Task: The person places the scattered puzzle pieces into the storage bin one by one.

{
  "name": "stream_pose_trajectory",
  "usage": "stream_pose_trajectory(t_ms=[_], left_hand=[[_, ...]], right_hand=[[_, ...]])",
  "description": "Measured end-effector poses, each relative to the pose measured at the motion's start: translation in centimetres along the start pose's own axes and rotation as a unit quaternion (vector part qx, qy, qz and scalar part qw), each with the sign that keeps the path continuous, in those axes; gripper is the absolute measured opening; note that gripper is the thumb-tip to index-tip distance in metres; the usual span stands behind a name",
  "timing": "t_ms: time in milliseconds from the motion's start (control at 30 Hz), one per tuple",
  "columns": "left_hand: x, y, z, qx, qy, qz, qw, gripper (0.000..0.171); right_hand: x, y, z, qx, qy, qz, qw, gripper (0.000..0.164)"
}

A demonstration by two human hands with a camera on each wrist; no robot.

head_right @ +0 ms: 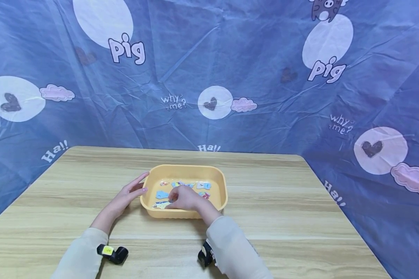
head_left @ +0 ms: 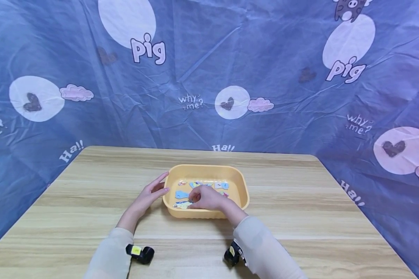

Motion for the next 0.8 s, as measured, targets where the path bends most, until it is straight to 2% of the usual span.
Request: stream_pose_trajectory(t_ms=[200, 333, 467, 600, 700, 800], left_hand=[[0.1, -0.1, 0.1, 0.007, -0.002, -0.003, 1.0, 0.057], [0.0, 0.2, 0.1, 0.012, -0.008, 0.009, 0.9999, 0.058], [-0.5, 1.3, 0.3, 0.008, -0.011, 0.019, 0.9997, 0.057], [-0.4, 1.1, 0.3, 0.005, -0.011, 0.022, 0.9997, 0.057], [0.1, 0.0, -0.1, 0.005, -0.006, 0.021, 0.9997, 0.059], [0.0, -0.1, -0.3, 0.006, -0.003, 0.022, 0.9997, 0.059]], right_hand=[[-0.3, -0.3, -0.9, 0.027, 0.009, 0.003, 1.0, 0.031], [-0.5, -0.5, -1.9, 0.035, 0.026, -0.006, 0.999, 0.035], [-0.9, -0.6, -3.0, 0.033, 0.047, -0.009, 0.998, 0.038], [-1.5, -0.5, -4.4, 0.047, 0.056, -0.002, 0.997, 0.039], [-2.0, -0.5, -5.4, 0.052, 0.059, -0.012, 0.997, 0.038], [-2.4, -0.5, -6.3, 0.047, 0.074, -0.015, 0.996, 0.039]])
Point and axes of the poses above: each hand's wrist, its own x-axis towards the middle knuckle, its own z-axis out of the palm, y = z × x, the point moved 1 cm from there along x, towards the middle knuckle, and after that the axes turned 2 degrees about -y, right-handed, at the moved point
